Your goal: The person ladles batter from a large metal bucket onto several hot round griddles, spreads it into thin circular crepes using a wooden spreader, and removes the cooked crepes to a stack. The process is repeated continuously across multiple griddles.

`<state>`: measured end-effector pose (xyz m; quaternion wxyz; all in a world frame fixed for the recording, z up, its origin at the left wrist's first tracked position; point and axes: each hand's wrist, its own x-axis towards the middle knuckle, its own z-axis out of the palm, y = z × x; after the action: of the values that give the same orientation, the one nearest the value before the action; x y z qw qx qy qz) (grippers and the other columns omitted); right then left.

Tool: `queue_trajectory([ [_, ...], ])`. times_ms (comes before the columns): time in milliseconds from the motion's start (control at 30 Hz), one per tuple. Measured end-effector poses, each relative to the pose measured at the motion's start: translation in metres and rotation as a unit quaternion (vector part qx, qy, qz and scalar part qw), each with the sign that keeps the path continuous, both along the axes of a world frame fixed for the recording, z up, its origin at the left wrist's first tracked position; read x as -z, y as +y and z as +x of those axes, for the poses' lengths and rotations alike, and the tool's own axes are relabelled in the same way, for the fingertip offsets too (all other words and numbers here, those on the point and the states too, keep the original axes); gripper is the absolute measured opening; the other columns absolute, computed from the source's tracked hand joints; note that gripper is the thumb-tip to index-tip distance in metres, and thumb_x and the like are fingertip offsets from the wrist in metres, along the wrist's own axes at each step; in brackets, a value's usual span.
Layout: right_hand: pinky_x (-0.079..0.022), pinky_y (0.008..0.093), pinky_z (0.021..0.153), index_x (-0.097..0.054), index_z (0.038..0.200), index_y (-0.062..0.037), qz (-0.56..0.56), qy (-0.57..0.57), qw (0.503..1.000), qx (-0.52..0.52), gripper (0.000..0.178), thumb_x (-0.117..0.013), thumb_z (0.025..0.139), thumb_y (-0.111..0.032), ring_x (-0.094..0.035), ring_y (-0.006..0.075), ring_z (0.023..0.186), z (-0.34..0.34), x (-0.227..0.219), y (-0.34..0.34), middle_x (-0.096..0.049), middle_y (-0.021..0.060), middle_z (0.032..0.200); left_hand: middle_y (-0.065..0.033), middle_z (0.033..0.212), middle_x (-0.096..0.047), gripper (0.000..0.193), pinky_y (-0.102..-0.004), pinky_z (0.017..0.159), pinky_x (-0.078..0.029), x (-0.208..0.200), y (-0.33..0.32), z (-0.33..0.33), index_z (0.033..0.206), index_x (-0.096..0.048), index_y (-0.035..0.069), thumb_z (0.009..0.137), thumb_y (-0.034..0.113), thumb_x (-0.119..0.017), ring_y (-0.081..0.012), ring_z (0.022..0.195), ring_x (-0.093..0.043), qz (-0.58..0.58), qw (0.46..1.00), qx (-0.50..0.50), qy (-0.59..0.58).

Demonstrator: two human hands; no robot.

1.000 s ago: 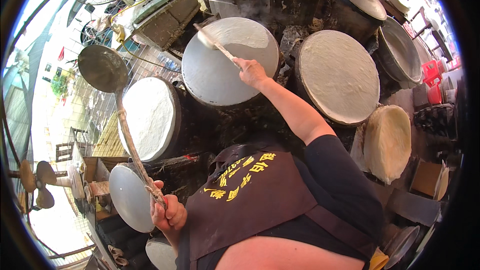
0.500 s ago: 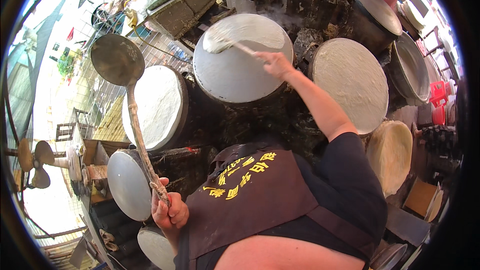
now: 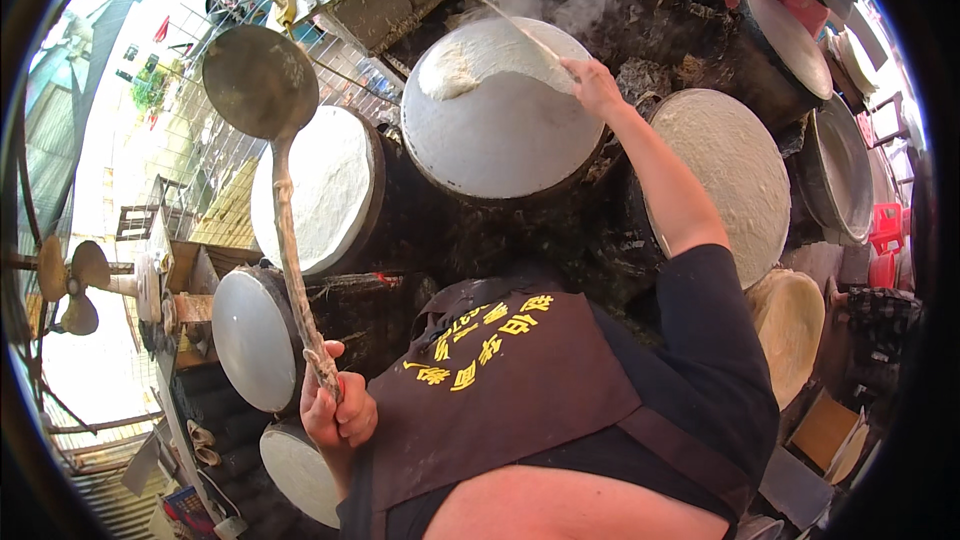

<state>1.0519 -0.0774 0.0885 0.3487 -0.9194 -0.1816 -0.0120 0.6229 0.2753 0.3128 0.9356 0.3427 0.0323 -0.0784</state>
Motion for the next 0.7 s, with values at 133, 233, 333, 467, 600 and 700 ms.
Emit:
queue_trajectory([
  [133,-0.048,0.0364,0.087,-0.06,0.124,-0.0139,-0.076,0.01,0.994,-0.072,0.051,-0.058,0.076,0.003,-0.059,0.0281,0.094,-0.02,-0.024,0.047,-0.059,0.0147,0.095,-0.0021,0.059,-0.038,0.055,-0.0221,0.03,-0.03,-0.001,-0.008,0.002,0.143,-0.023,0.005,0.098,0.021,-0.051,-0.0072,0.039,-0.032,0.005,1.0,-0.005,0.013],
  [233,-0.046,0.0367,0.089,-0.061,0.121,-0.0167,-0.058,0.039,0.987,-0.146,0.052,-0.059,0.073,0.003,-0.057,0.0282,0.096,-0.038,-0.031,0.048,-0.056,0.0123,0.093,-0.0023,0.059,-0.038,0.055,-0.0223,0.03,-0.03,-0.001,-0.012,-0.002,0.143,-0.023,0.005,0.098,0.022,-0.051,-0.0074,0.039,-0.032,0.008,1.0,-0.021,0.016],
  [333,-0.046,0.0366,0.09,-0.062,0.12,-0.0151,-0.006,0.042,0.992,-0.115,0.049,-0.058,0.074,0.003,-0.058,0.0282,0.1,-0.007,-0.017,0.019,-0.058,0.0139,0.101,-0.0026,0.059,-0.038,0.055,-0.0225,0.03,-0.031,-0.005,-0.016,-0.004,0.143,-0.023,0.006,0.098,0.022,-0.051,-0.0077,0.039,-0.033,0.011,0.999,-0.034,0.014],
  [467,-0.046,0.0375,0.091,-0.063,0.116,-0.015,-0.039,-0.017,0.998,-0.035,0.045,-0.051,0.076,0.004,-0.058,0.0316,0.104,0.008,-0.024,0.029,-0.061,0.0158,0.101,-0.0027,0.059,-0.038,0.056,-0.0229,0.03,-0.031,-0.006,-0.018,-0.002,0.144,-0.023,0.006,0.098,0.021,-0.05,-0.0082,0.039,-0.033,0.004,0.999,-0.032,0.014],
  [600,-0.047,0.0355,0.087,-0.064,0.114,-0.0113,-0.045,0.026,0.971,-0.231,0.047,-0.053,0.073,0.008,-0.059,0.0299,0.093,-0.021,-0.037,0.028,-0.061,0.0138,0.099,-0.0029,0.059,-0.038,0.055,-0.023,0.029,-0.031,-0.004,-0.02,-0.007,0.144,-0.023,0.006,0.098,0.021,-0.05,-0.008,0.039,-0.033,0.007,0.999,-0.044,0.015],
  [700,-0.047,0.0358,0.086,-0.065,0.112,-0.0117,0.011,0.058,0.977,-0.204,0.046,-0.053,0.072,0.008,-0.06,0.03,0.092,0.0,-0.025,-0.005,-0.062,0.014,0.099,-0.0031,0.06,-0.039,0.055,-0.023,0.03,-0.031,-0.004,-0.021,-0.007,0.144,-0.024,0.007,0.098,0.021,-0.05,-0.0078,0.039,-0.033,-0.002,0.999,-0.047,0.017],
])
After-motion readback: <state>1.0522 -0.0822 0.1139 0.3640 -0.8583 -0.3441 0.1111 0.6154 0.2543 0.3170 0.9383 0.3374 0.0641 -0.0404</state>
